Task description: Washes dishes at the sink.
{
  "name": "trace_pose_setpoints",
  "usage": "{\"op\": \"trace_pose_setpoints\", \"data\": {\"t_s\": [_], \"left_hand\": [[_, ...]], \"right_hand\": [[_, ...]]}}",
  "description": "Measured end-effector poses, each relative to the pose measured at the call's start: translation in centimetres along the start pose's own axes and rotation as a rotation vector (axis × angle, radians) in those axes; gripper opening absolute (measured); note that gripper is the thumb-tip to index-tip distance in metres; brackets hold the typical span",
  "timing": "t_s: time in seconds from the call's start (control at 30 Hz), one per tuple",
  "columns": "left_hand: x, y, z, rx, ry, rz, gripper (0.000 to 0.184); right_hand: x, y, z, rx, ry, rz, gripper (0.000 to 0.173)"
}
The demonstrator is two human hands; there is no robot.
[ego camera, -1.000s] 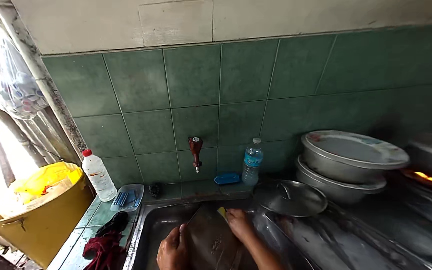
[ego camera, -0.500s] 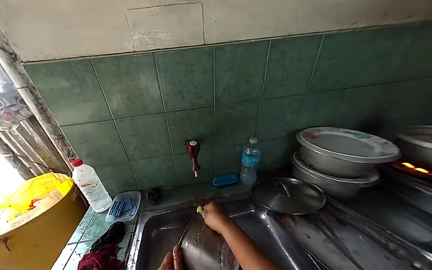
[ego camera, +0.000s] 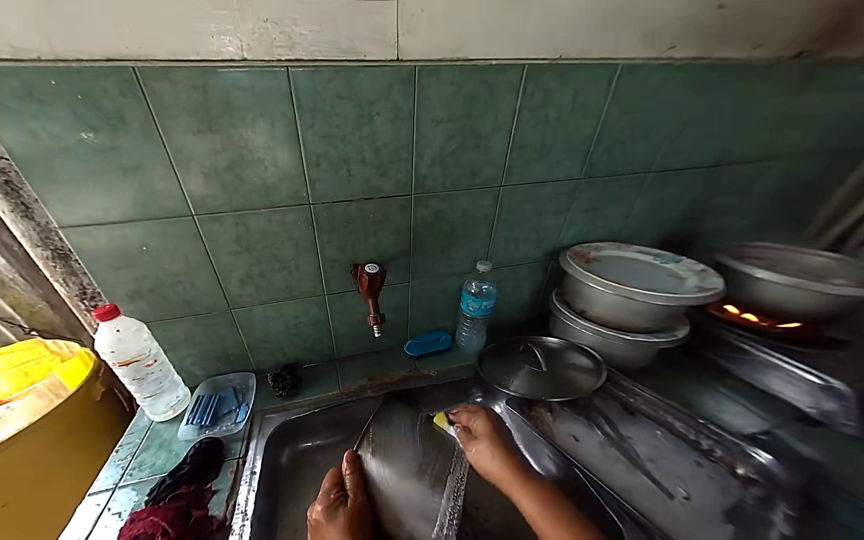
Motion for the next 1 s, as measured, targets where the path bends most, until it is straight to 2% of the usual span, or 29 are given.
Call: {"op": "trace_pose_setpoints", "data": {"t_s": [0.03,0.1,0.13,0.2,0.27,0.33,0.4,0.53,0.6,0.67,0.7,0.77,0.83,0.9,0.97,1.0], "left_hand": [[-0.4,0.2,0.3,-0.021,-0.02,0.002,0.049],[-1.2,0.9,0.9,-0.054,-0.057,-0.024,0.05],[-1.7,1.3,1.1,-0.068,-0.073,-0.045,0.05],[-2.1,1.9,1.2,-0.076,-0.057,-0.07,0.049],[-1.6,2.5,0.7,0.015,0.044,-0.066,0.048],[-0.6,3.0,-0.6,0.137,0.146,-0.03,0.046],[0.9,3.8,-2.1,0.239,0.202,0.015,0.045],[2.1,4.8,-3.7,0.321,0.198,-0.009,0.051],[2.0,4.8,-3.8,0.25,0.122,-0.191,0.052],[1.1,5.0,-2.5,0.215,0.048,-0.403,0.045],[0.4,4.9,-1.0,0.222,0.051,-0.455,0.037],[-1.5,4.5,2.4,0.194,0.002,-0.466,0.028],[-3.3,4.5,3.9,0.102,-0.103,-0.422,0.027],[-3.4,4.3,4.1,0.021,-0.058,-0.359,0.033],[-2.2,3.5,3.6,0.117,0.103,-0.242,0.033],[-1.1,3.0,3.2,0.185,0.18,-0.18,0.032]], "right_hand": [[1.6,0.4,-1.6,0.069,-0.059,0.074,0.031],[6.5,2.4,-5.4,0.133,-0.336,0.287,0.022],[8.7,4.0,-6.7,0.131,-0.446,0.302,0.019],[10.9,6.4,-7.0,0.127,-0.54,0.261,0.019],[9.9,5.0,-5.6,0.068,-0.556,0.341,0.017],[6.7,1.9,-3.7,-0.043,-0.492,0.437,0.016],[3.0,-0.7,-1.6,-0.136,-0.359,0.444,0.017],[-3.3,-3.2,1.8,-0.174,0.072,0.185,0.023],[-4.2,-3.2,1.3,-0.046,0.181,0.082,0.026],[-2.7,-2.1,-1.6,0.15,0.092,0.067,0.029],[-0.8,-0.9,-3.4,0.187,-0.022,0.129,0.028],[4.5,2.8,-6.4,0.178,-0.352,0.351,0.022],[8.8,6.4,-7.7,0.159,-0.572,0.397,0.021],[9.5,7.3,-7.2,0.216,-0.645,0.365,0.023],[6.7,4.7,-6.5,0.185,-0.581,0.393,0.023],[4.5,2.9,-5.7,0.157,-0.491,0.392,0.023]]}}
Point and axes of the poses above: each hand's wrist, its own x-axis away from the middle knuckle, its own y-axis out of the palm, z = x × y, the point moved 9 cm from there along -x, towards the middle knuckle, and after that the axes turned 6 degrees about -z, right-handed, at the moved point
